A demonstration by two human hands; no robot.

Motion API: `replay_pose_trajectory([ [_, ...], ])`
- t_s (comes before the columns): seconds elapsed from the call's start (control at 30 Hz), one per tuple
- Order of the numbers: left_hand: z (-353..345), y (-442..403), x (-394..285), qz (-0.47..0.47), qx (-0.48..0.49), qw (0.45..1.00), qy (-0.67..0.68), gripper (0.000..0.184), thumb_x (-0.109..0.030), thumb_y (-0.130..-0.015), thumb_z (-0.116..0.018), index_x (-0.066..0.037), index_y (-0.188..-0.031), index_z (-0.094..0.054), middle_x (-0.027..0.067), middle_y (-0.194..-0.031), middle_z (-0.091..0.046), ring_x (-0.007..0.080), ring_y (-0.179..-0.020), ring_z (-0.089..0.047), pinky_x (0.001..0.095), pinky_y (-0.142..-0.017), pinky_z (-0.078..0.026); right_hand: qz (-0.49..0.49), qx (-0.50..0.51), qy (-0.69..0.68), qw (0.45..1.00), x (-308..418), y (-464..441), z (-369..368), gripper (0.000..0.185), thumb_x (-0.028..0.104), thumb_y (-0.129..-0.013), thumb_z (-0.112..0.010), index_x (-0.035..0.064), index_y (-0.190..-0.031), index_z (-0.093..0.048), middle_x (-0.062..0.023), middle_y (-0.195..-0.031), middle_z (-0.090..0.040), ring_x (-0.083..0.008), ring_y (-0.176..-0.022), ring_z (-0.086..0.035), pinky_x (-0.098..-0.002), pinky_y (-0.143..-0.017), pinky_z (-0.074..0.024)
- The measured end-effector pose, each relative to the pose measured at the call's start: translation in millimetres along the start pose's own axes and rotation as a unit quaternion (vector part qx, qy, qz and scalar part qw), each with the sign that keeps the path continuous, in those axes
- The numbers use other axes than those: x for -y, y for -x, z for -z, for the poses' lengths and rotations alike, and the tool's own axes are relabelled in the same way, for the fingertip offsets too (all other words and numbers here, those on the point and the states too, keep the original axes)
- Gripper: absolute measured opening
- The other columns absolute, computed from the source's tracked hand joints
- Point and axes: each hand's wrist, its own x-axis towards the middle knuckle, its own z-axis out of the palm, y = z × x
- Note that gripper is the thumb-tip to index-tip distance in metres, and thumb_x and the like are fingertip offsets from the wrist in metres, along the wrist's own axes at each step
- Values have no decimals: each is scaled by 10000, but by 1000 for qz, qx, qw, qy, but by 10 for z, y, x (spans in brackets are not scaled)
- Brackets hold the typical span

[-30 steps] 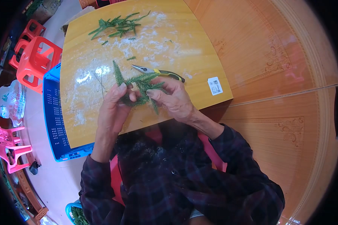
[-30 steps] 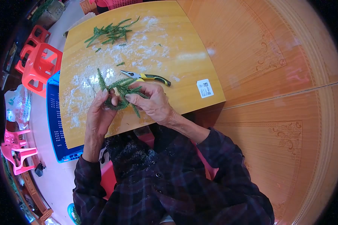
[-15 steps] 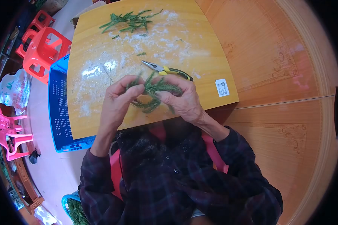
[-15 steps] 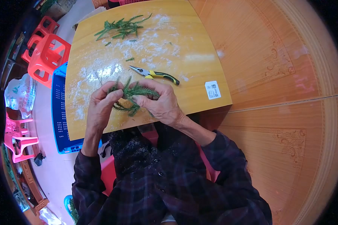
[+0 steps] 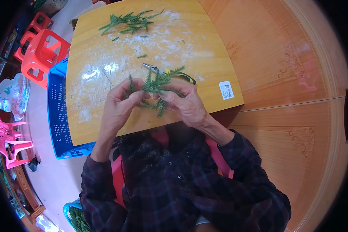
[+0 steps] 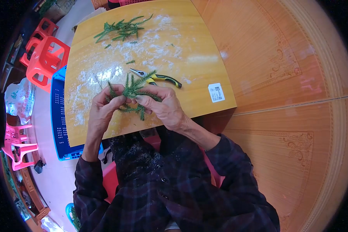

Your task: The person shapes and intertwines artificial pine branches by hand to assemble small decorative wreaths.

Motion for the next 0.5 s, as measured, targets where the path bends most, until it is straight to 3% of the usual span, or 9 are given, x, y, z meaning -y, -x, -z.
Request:
replay_pose_trajectory([
  [0.13,-43,39,-25,-77,-24,987,-139,144,-60,-817,-587,-21,-955,-586,24,-832,-609,110,-757,-571,246,-644,-454,2,7,56,998,80,21,-54,217,216,-884,-576,29,-975,-639,23,-788,-616,-26,-615,-448,-189,-548,-366],
  [0.2,-50,36,-12,-130,-43,966,-220,140,-38,-815,-577,-10,-952,-576,46,-858,-610,138,-782,-576,263,-685,-458,6,8,66,998,70,33,-38,214,224,-885,-575,29,-945,-642,26,-773,-609,-28,-606,-439,-190,-546,-362],
  [0.33,-24,6,27,-297,-88,858,-410,209,42,-749,-558,-10,-951,-569,98,-923,-593,228,-848,-574,308,-742,-456,10,12,61,998,12,27,-50,209,225,-888,-572,29,-892,-647,32,-739,-591,-31,-596,-429,-194,-546,-358],
  [0.5,-23,17,-30,-316,-75,841,-432,281,99,-663,-528,-6,-922,-560,133,-966,-569,287,-925,-547,335,-793,-439,15,21,13,1000,-71,39,-52,215,218,-892,-562,29,-833,-647,31,-722,-584,-38,-601,-430,-199,-551,-354],
])
